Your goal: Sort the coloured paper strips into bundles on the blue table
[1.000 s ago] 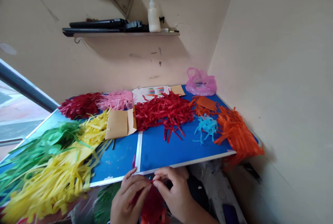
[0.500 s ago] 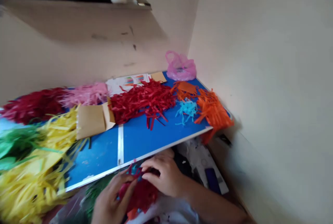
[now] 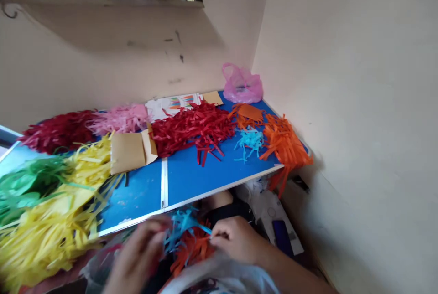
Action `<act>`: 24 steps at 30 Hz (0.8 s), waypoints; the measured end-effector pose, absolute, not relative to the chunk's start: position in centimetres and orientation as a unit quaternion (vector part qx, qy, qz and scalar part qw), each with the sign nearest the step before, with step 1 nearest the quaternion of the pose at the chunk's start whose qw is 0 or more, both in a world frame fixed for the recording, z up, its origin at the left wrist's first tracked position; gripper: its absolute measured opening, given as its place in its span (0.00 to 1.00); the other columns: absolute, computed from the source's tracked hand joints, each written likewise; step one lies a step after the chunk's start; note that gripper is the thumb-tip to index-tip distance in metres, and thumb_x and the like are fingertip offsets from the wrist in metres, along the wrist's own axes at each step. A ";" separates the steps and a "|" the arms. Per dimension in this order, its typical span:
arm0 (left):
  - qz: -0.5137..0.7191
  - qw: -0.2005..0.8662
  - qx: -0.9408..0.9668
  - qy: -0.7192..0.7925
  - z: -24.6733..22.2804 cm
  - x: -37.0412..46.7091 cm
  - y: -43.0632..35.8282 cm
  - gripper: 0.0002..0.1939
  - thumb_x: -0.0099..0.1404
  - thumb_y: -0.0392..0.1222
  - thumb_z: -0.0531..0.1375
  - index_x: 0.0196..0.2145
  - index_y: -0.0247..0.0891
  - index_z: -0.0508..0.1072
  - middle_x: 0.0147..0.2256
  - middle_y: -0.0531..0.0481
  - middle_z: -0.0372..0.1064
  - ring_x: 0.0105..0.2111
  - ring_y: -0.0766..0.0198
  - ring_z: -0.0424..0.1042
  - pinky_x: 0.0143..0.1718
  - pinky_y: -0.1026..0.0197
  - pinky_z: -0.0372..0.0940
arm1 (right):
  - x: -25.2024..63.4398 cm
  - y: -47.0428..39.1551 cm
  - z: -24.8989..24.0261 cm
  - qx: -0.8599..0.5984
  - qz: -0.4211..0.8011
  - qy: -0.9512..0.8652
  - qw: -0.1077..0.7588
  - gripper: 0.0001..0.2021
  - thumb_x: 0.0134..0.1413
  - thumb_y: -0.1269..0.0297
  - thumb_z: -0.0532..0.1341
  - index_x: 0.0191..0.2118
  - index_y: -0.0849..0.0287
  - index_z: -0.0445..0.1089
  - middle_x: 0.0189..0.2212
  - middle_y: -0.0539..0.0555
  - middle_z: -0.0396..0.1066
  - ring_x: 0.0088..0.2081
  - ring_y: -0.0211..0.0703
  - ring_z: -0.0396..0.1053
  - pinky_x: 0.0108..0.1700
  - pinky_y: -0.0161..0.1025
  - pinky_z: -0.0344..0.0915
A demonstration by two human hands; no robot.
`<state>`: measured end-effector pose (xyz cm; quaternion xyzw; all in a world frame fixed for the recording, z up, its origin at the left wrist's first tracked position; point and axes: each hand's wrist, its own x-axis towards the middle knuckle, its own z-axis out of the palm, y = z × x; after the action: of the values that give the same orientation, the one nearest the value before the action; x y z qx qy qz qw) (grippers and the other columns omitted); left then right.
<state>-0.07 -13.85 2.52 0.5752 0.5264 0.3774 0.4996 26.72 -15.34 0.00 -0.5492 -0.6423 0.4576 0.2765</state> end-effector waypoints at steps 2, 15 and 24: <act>0.285 0.603 0.613 0.424 2.0 4.0 -13.7 0.15 0.67 0.54 0.56 0.32 0.39 0.69 0.29 0.50 0.69 0.26 0.67 0.66 0.28 0.66 0.63 | 26.0 -14.5 2.3 -0.525 0.465 -0.641 0.311 0.04 0.50 0.68 0.63 0.30 0.56 0.76 0.24 0.48 0.75 0.26 0.37 0.68 0.30 0.33 0.61; 0.433 0.681 0.305 0.505 -1.3 2.9 -11.9 0.23 0.55 0.59 0.66 0.33 0.41 0.61 0.18 0.66 0.44 0.17 0.76 0.43 0.18 0.72 0.42 | 35.7 -11.8 4.6 -0.328 0.494 -0.244 0.768 0.17 0.35 0.65 0.76 0.33 0.39 0.74 0.22 0.36 0.72 0.22 0.28 0.68 0.28 0.28 0.68; 0.454 0.639 0.312 0.537 -1.3 1.0 -12.2 0.24 0.53 0.58 0.68 0.31 0.40 0.62 0.19 0.65 0.48 0.17 0.76 0.46 0.18 0.73 0.44 | 41.3 -11.0 7.1 -0.361 0.468 -0.165 0.790 0.11 0.40 0.61 0.75 0.23 0.54 0.72 0.17 0.42 0.65 0.19 0.27 0.65 0.23 0.29 0.66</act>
<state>1.04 -12.22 -1.26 0.3123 0.5366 0.4542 0.6390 41.32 -11.01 7.05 -0.3608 -0.1651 0.4677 0.7898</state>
